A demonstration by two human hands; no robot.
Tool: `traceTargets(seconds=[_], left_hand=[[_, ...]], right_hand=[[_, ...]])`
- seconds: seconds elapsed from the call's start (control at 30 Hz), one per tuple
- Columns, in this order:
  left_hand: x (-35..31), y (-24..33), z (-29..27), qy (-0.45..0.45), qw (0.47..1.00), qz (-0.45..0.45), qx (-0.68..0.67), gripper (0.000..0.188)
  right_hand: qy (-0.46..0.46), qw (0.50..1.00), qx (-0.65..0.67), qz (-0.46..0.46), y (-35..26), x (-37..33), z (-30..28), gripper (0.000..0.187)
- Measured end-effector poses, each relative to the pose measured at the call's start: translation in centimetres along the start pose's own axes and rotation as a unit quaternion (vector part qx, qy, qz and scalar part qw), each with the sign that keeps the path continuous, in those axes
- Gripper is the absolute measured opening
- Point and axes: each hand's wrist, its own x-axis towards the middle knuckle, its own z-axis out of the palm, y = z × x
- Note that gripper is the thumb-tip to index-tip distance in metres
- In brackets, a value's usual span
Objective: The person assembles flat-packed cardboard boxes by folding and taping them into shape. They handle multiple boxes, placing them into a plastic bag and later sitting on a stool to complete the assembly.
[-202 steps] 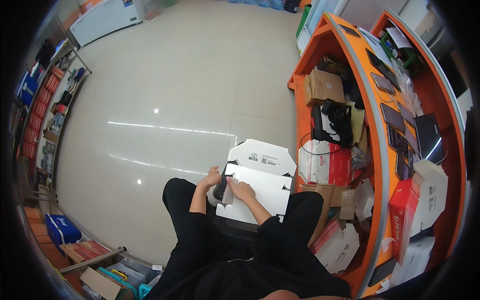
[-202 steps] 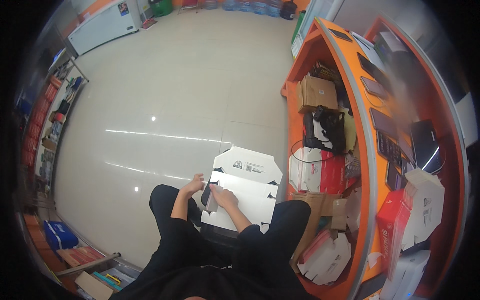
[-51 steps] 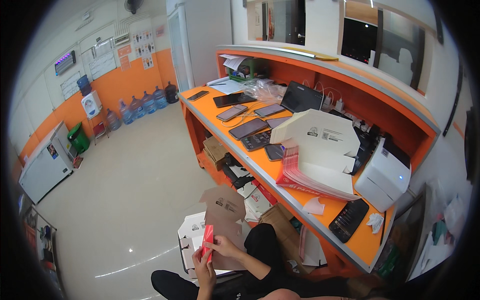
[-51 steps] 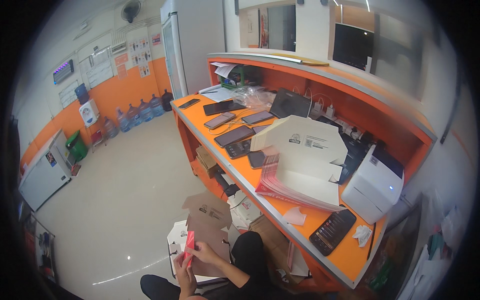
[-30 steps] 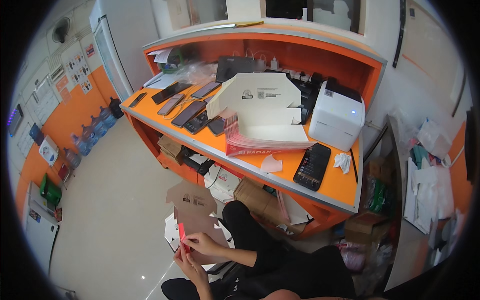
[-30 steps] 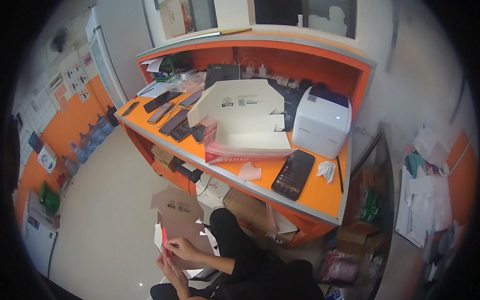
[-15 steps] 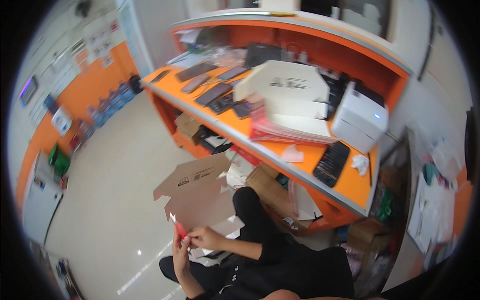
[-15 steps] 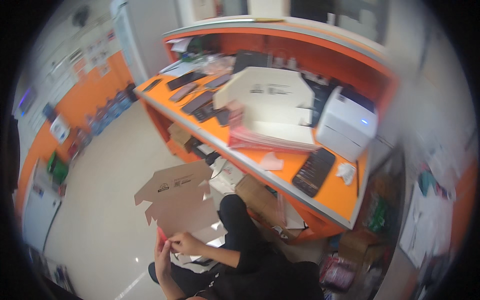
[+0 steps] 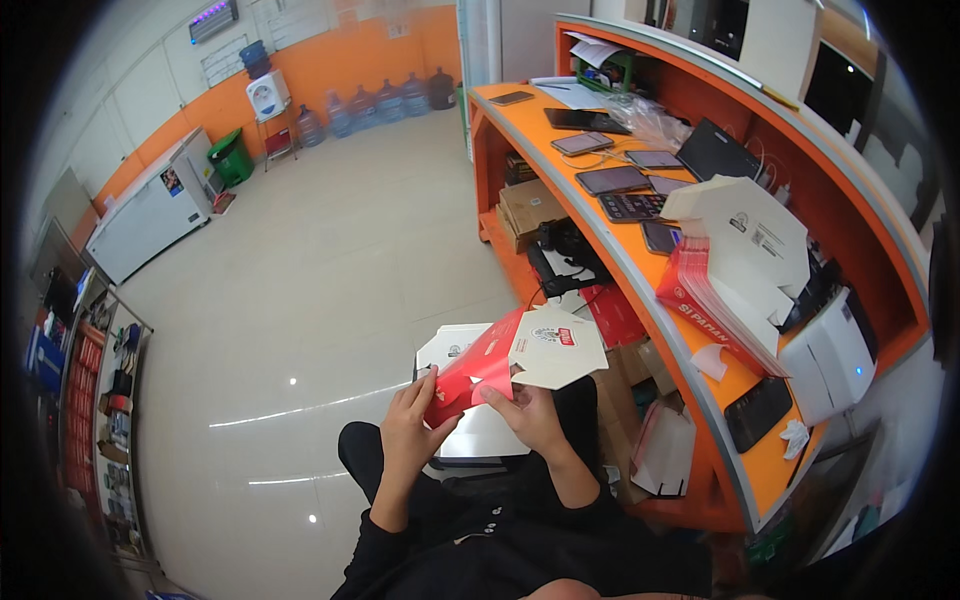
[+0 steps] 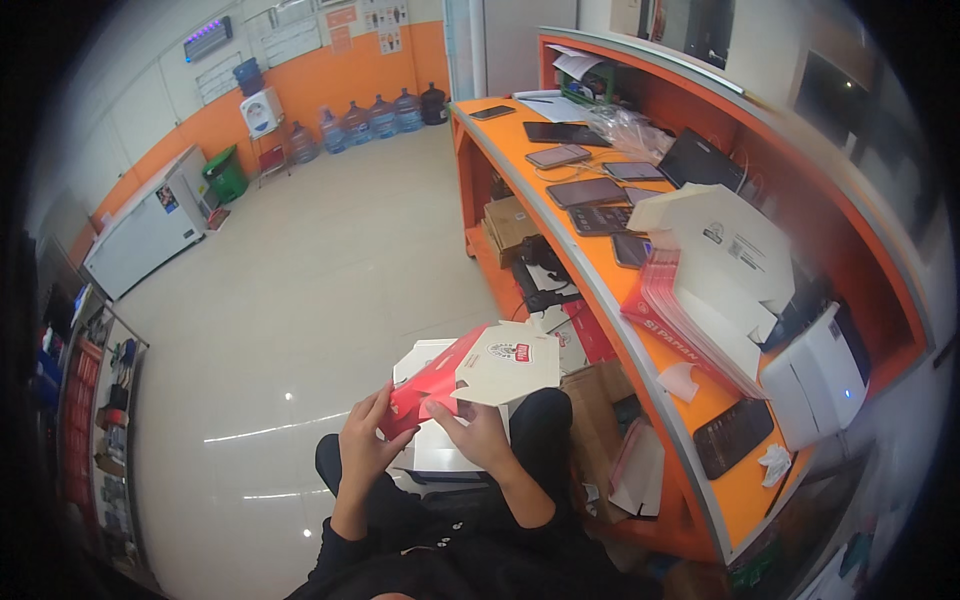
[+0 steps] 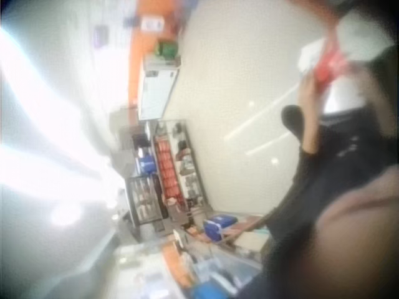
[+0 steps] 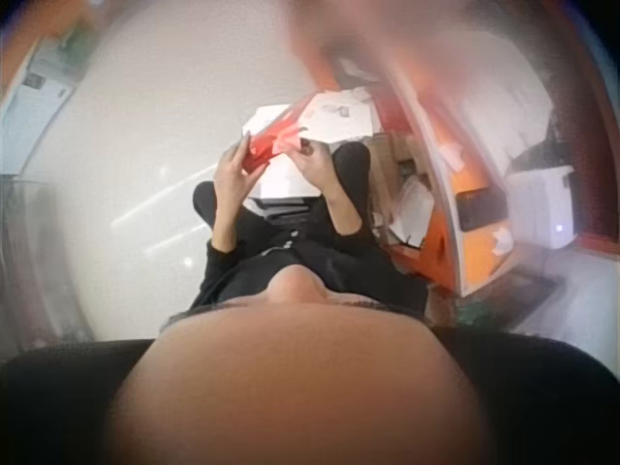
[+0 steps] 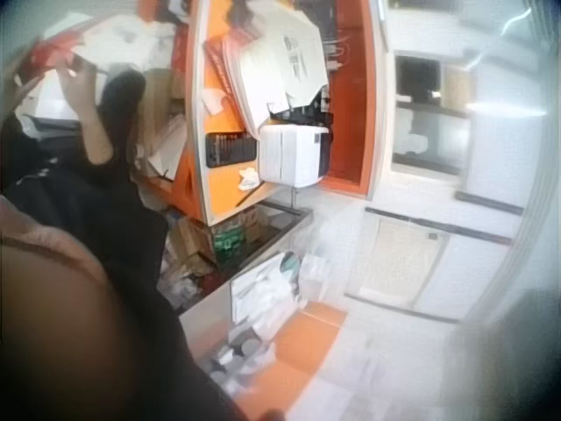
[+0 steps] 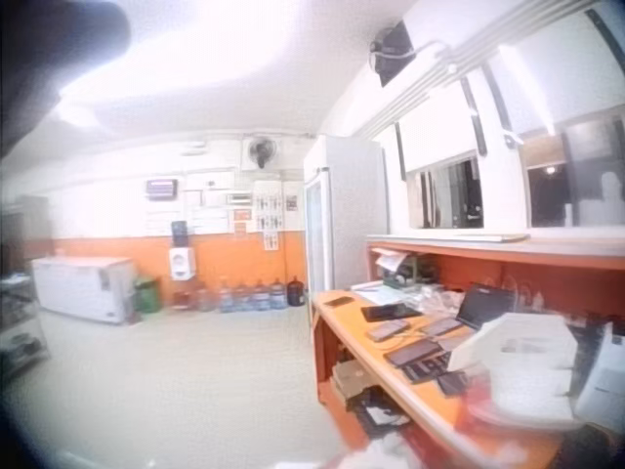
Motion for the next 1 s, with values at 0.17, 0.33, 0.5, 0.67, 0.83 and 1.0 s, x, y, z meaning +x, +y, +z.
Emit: traceTargets(seconds=[0.17, 0.33, 0.5, 0.67, 0.83, 1.0], left_hand=[[0.4, 0.6, -1.3, 0.063, 0.998, -0.010, 0.012, 0.074], [0.2, 1.0, 0.1, 0.107, 0.994, -0.014, -0.031, 0.071], [-1.1, 2.2, 1.7, 0.083, 0.987, -0.084, -0.106, 0.078], [-0.4, 3.3, 1.8, 0.042, 0.991, -0.018, -0.122, 0.086], [0.4, 5.8, 0.5, 0.022, 0.929, 0.158, -0.335, 0.096], [2.4, 4.3, 2.6, 0.047, 0.945, 0.111, -0.303, 0.084]], right_hand=[[0.081, 0.946, -0.308, -0.064, -1.2, -0.1, 2.0, 0.016], [0.113, 0.985, -0.083, -0.096, 3.8, -0.5, 4.5, 0.032], [0.018, 0.998, -0.045, -0.031, 5.8, -0.9, 4.1, 0.030], [0.071, 0.964, -0.217, -0.135, 4.5, -0.7, 3.3, 0.019], [0.107, 0.916, -0.293, -0.254, -4.2, 1.4, 0.8, 0.023], [0.280, 0.726, -0.451, -0.437, -16.8, 3.2, -2.7, 0.020]])
